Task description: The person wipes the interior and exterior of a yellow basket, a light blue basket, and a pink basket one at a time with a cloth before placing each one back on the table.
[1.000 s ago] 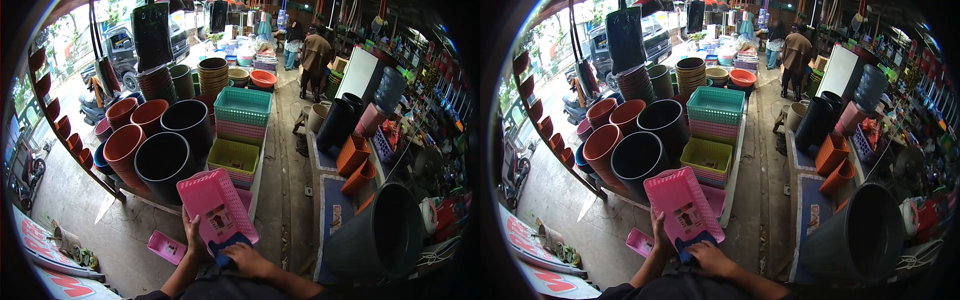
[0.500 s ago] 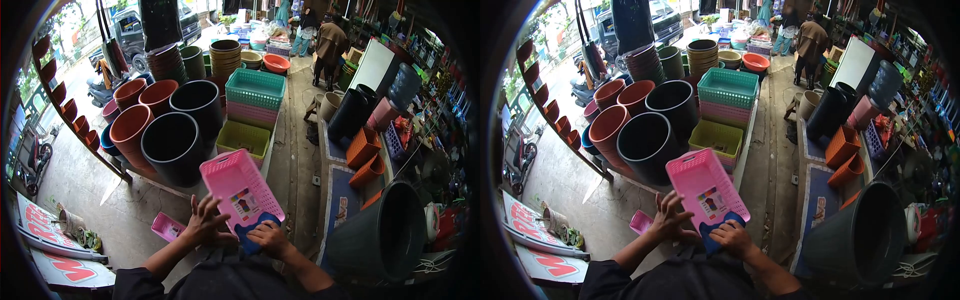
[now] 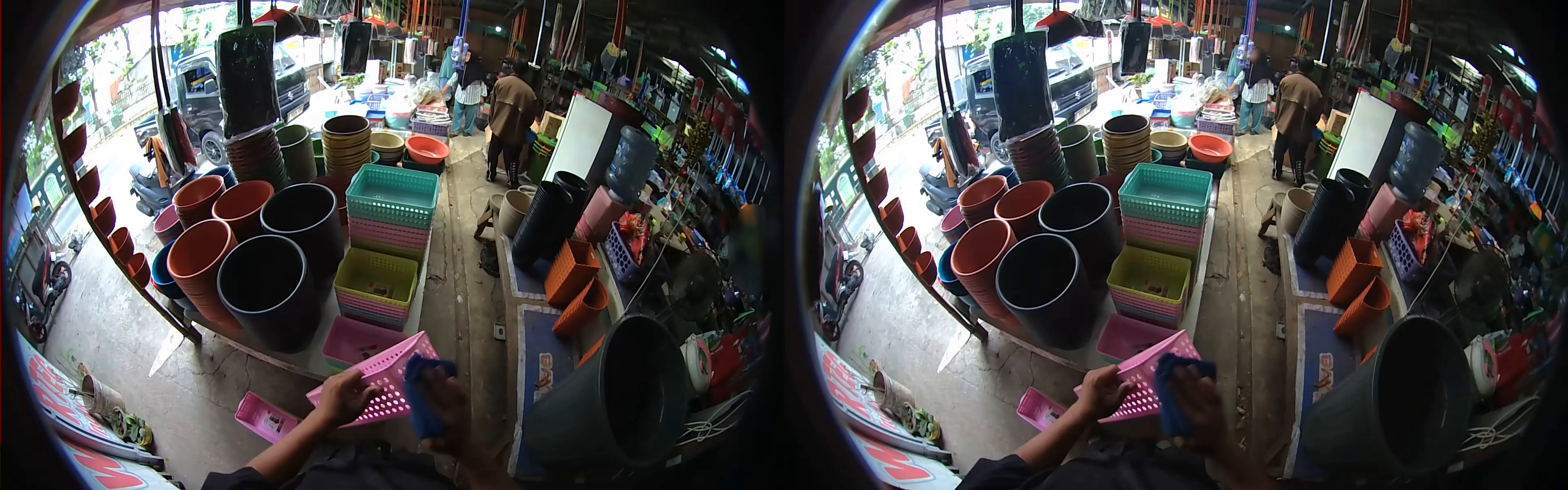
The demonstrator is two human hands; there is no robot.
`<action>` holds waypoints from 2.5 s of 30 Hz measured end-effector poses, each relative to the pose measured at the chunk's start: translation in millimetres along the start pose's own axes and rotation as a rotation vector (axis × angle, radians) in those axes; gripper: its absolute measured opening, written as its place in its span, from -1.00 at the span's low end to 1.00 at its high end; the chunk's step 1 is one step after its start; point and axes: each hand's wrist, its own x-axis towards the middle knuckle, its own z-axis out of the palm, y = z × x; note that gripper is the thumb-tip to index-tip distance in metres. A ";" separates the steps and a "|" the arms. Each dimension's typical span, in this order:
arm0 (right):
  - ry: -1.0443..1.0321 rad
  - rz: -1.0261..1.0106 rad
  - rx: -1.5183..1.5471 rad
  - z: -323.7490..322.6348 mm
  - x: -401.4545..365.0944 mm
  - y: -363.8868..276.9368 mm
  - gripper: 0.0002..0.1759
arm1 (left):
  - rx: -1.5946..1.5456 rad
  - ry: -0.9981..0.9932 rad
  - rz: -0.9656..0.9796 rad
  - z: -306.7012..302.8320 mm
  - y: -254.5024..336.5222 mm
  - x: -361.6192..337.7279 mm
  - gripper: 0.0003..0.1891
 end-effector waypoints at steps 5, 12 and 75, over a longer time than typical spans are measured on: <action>-0.128 -0.009 0.219 16.4 4.7 -9.5 -0.10 | -0.296 0.037 -0.222 4.2 9.2 -12.5 -0.54; -0.288 0.956 0.746 35.4 -11.6 73.3 -0.32 | -0.388 -0.052 -0.084 -13.6 2.8 -29.7 -0.69; -0.206 1.014 0.959 29.9 9.5 53.1 -0.35 | -1.286 0.316 -0.744 -4.9 -37.9 -13.6 -0.38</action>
